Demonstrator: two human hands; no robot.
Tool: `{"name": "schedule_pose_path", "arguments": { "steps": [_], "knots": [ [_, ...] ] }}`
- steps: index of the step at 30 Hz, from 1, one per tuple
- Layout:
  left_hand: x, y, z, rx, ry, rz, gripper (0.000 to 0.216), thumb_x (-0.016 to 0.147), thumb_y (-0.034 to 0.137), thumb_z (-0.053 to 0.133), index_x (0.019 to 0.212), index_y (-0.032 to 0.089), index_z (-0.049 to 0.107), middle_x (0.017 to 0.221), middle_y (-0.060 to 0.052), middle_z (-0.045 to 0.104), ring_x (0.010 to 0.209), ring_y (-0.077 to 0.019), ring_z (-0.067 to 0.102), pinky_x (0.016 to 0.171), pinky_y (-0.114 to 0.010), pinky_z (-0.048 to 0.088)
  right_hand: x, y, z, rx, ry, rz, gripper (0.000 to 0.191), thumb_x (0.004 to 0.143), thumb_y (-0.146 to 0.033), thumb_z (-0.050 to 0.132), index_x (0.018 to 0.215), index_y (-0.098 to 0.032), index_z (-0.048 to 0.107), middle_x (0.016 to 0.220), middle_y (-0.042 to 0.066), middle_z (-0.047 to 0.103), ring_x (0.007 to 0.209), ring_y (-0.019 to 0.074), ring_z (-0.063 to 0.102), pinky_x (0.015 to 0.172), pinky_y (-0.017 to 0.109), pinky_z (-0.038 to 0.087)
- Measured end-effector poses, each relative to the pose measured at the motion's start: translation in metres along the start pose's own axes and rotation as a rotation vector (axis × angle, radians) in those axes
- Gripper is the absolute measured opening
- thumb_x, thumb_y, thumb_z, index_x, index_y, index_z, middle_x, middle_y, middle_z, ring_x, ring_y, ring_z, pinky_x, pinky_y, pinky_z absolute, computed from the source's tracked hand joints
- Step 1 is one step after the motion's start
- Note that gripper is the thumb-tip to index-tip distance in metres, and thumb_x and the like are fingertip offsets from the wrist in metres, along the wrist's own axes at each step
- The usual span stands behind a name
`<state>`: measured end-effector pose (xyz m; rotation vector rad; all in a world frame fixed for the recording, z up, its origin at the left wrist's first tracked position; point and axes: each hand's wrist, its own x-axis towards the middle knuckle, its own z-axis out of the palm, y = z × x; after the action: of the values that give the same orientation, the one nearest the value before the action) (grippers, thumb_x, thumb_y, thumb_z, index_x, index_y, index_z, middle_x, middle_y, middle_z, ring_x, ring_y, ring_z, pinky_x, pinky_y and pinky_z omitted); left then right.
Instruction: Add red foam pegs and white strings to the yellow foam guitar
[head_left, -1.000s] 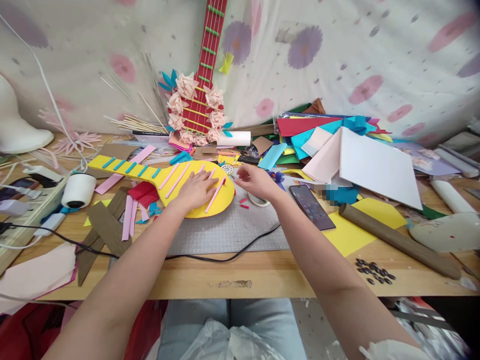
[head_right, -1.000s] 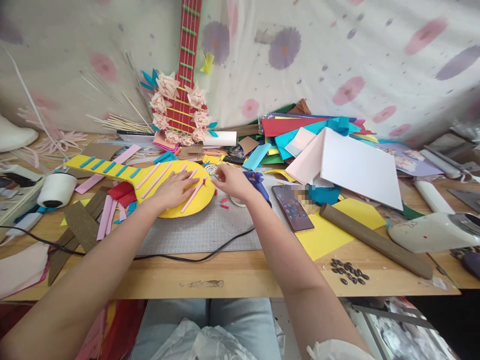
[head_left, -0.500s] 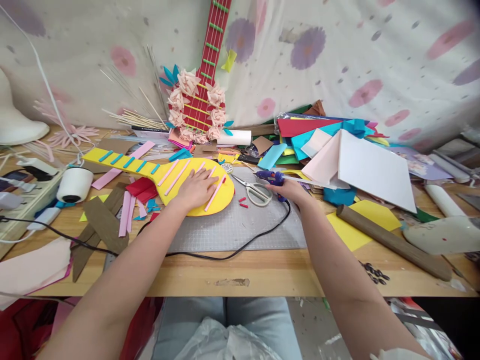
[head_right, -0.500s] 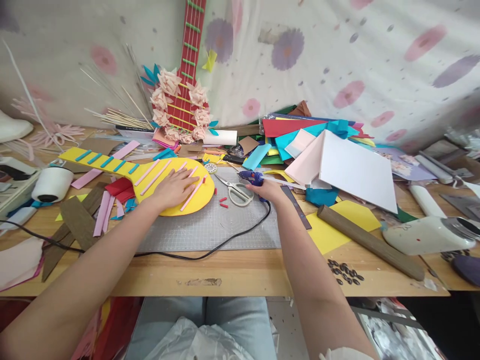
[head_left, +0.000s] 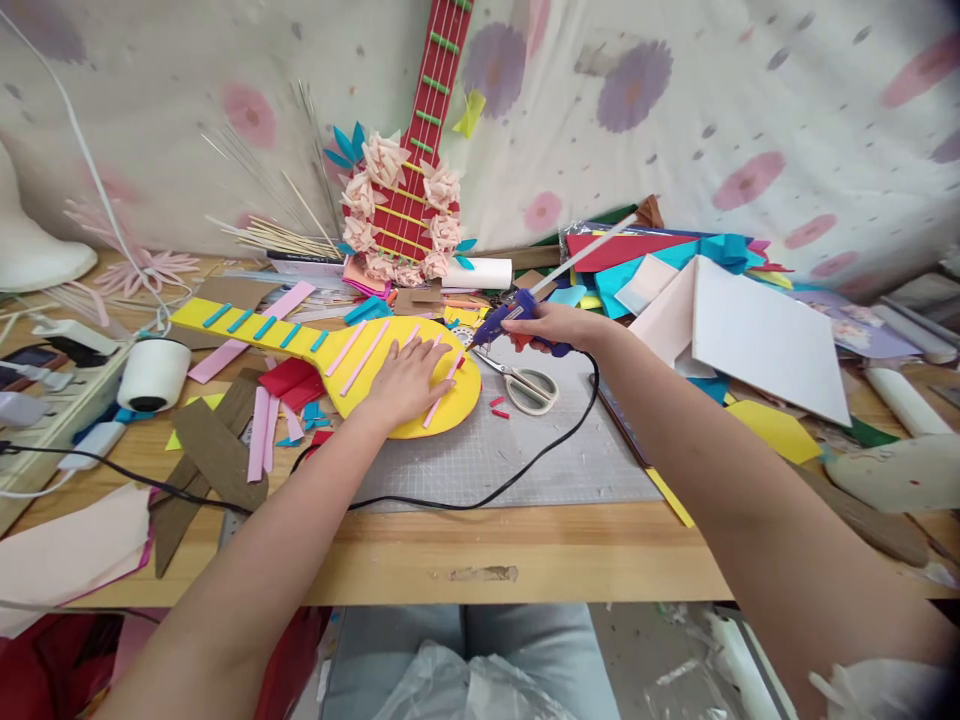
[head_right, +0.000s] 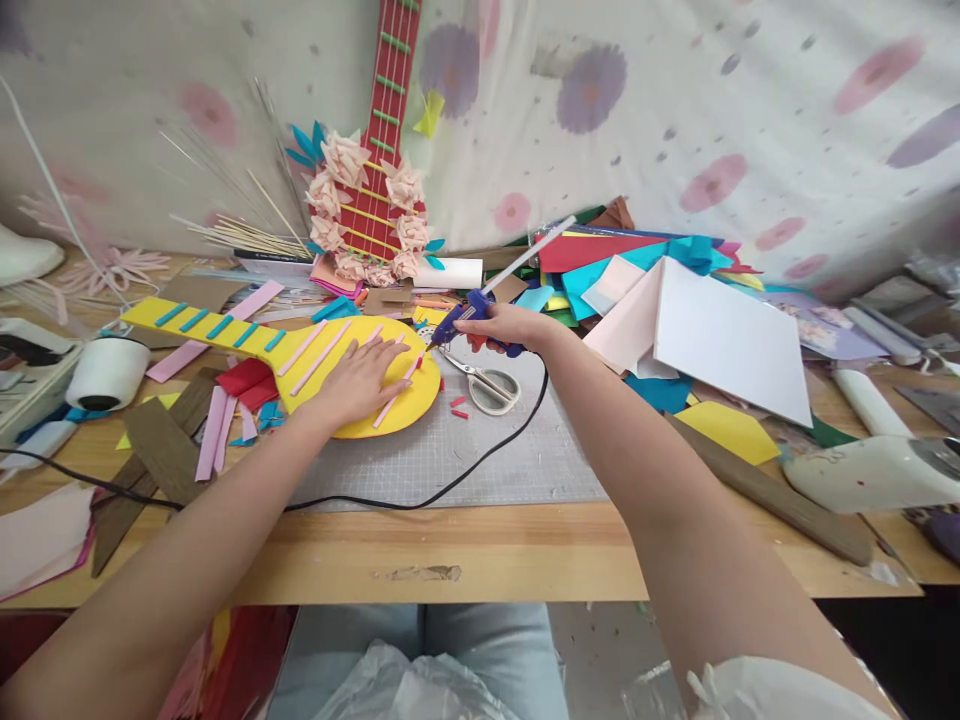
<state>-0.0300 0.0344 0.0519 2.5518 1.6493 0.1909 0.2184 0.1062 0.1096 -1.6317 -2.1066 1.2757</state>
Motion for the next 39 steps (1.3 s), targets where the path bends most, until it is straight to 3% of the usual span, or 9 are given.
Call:
{"name": "schedule_pose_path", "arguments": {
  "steps": [10, 27, 33, 39],
  "knots": [
    [-0.002, -0.007, 0.0, -0.017, -0.025, 0.059, 0.051, 0.091, 0.053, 0.021, 0.139, 0.038, 0.033, 0.147, -0.004, 0.033, 0.139, -0.0293, 0.018, 0.109, -0.054, 0.013, 0.019, -0.013, -0.005, -0.069, -0.154, -0.017, 0.048, 0.071, -0.064, 0.059, 0.065, -0.016, 0.058, 0.068, 0.006, 0.061, 0.048, 0.006, 0.043, 0.042, 0.02, 0.033],
    [-0.001, -0.007, -0.004, -0.014, -0.059, 0.077, 0.052, 0.091, 0.053, 0.02, 0.139, 0.038, 0.032, 0.147, -0.004, 0.032, 0.139, -0.0303, 0.015, 0.108, -0.055, 0.012, 0.037, -0.019, -0.008, -0.143, -0.237, -0.02, 0.054, 0.068, -0.069, 0.057, 0.062, -0.015, 0.055, 0.062, 0.002, 0.055, 0.046, 0.005, 0.041, 0.04, 0.02, 0.03],
    [-0.001, -0.007, -0.003, 0.004, -0.05, 0.085, 0.052, 0.091, 0.053, 0.02, 0.139, 0.037, 0.033, 0.147, -0.005, 0.032, 0.139, -0.0306, 0.016, 0.108, -0.055, 0.012, 0.038, -0.033, -0.01, -0.231, -0.2, 0.09, 0.047, 0.068, -0.063, 0.062, 0.071, -0.016, 0.054, 0.061, 0.0, 0.05, 0.049, 0.0068, 0.045, 0.043, 0.021, 0.033],
    [0.0, -0.008, -0.001, 0.007, -0.044, 0.086, 0.051, 0.091, 0.052, 0.021, 0.139, 0.038, 0.033, 0.147, -0.004, 0.033, 0.139, -0.0302, 0.017, 0.108, -0.055, 0.013, 0.037, -0.048, -0.011, -0.301, -0.225, 0.135, 0.047, 0.067, -0.063, 0.063, 0.066, -0.017, 0.052, 0.056, -0.001, 0.046, 0.047, 0.0071, 0.04, 0.044, 0.023, 0.031]
  ]
}}
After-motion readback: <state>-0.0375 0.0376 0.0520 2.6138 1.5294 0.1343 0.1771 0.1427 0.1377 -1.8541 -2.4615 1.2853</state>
